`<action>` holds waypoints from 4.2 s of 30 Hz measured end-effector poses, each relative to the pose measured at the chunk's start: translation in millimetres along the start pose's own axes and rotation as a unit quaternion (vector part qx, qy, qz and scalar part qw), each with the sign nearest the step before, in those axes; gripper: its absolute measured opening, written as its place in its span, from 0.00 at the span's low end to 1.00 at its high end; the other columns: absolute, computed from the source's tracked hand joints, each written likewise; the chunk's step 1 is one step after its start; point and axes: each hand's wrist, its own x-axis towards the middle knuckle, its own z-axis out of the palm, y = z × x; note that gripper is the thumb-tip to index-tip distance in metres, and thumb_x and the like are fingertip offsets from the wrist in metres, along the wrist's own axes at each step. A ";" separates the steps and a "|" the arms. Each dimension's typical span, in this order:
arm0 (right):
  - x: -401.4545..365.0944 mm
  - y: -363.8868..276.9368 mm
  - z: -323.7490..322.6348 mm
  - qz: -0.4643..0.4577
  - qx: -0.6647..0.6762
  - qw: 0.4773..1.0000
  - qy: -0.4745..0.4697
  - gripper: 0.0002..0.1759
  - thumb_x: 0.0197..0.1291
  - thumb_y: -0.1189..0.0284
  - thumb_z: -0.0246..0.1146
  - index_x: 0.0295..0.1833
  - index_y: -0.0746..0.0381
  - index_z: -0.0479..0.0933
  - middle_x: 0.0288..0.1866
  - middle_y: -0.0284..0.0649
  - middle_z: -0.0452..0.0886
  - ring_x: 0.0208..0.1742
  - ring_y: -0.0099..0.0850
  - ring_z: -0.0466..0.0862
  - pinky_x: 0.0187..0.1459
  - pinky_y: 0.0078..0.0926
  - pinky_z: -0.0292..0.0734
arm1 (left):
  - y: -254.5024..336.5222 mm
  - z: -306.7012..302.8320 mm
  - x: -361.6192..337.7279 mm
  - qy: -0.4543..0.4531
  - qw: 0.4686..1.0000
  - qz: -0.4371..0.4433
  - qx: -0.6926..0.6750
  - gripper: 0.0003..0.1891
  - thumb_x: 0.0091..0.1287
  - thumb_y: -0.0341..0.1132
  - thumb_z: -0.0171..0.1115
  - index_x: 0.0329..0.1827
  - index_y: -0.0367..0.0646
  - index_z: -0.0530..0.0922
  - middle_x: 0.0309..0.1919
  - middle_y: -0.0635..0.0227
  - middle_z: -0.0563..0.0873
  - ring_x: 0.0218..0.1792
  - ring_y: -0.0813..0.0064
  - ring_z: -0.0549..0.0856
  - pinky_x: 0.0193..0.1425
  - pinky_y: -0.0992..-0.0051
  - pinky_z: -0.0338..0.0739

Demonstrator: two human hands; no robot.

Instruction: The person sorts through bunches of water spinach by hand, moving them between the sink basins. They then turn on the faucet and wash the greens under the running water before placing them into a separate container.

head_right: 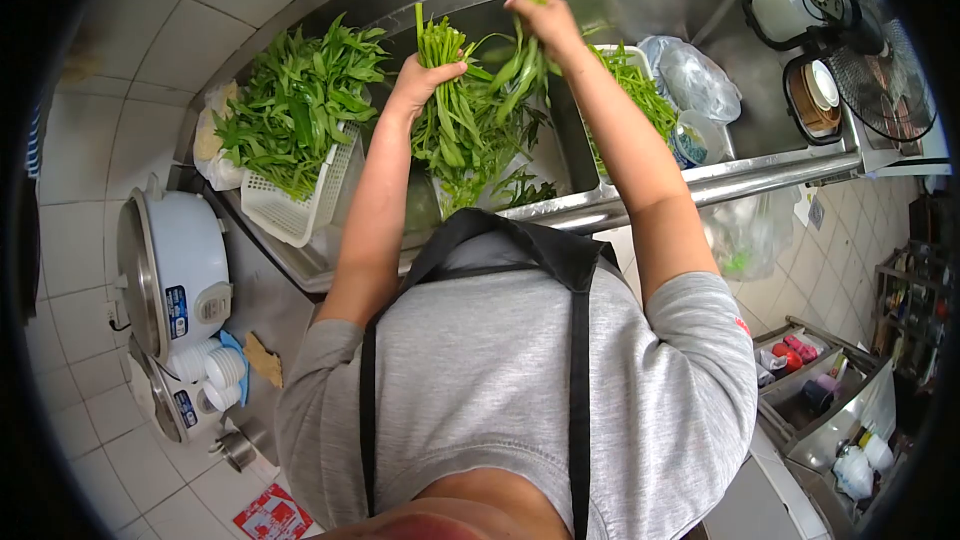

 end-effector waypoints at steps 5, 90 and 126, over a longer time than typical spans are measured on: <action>22.6 -32.5 -89.7 -0.087 -0.004 0.994 0.069 0.13 0.58 0.63 0.59 0.38 0.62 0.77 0.28 0.32 0.76 0.26 0.21 0.72 0.31 0.17 0.67 | -12.4 -5.6 -11.7 -0.047 0.996 -0.064 0.046 0.17 0.48 0.32 0.68 0.42 0.36 0.78 0.35 0.67 0.82 0.36 0.78 0.80 0.44 0.78 0.72; -26.0 -22.9 -21.6 0.085 0.007 0.988 -0.126 0.07 0.52 0.69 0.63 0.35 0.60 0.76 0.18 0.23 0.68 0.17 0.12 0.60 0.19 0.13 0.50 | -8.4 -23.9 12.6 0.151 0.943 -0.055 -0.293 0.13 0.51 0.33 0.66 0.38 0.39 0.77 0.25 0.68 0.79 0.23 0.74 0.79 0.29 0.74 0.76; -26.8 -23.0 52.3 -0.092 -0.330 0.925 -0.167 0.14 0.46 0.64 0.67 0.39 0.57 0.81 0.31 0.43 0.82 0.34 0.33 0.81 0.41 0.26 0.73 | 12.3 3.3 -4.8 0.155 0.977 0.014 -0.146 0.12 0.48 0.29 0.67 0.36 0.36 0.78 0.31 0.68 0.82 0.32 0.78 0.80 0.38 0.79 0.73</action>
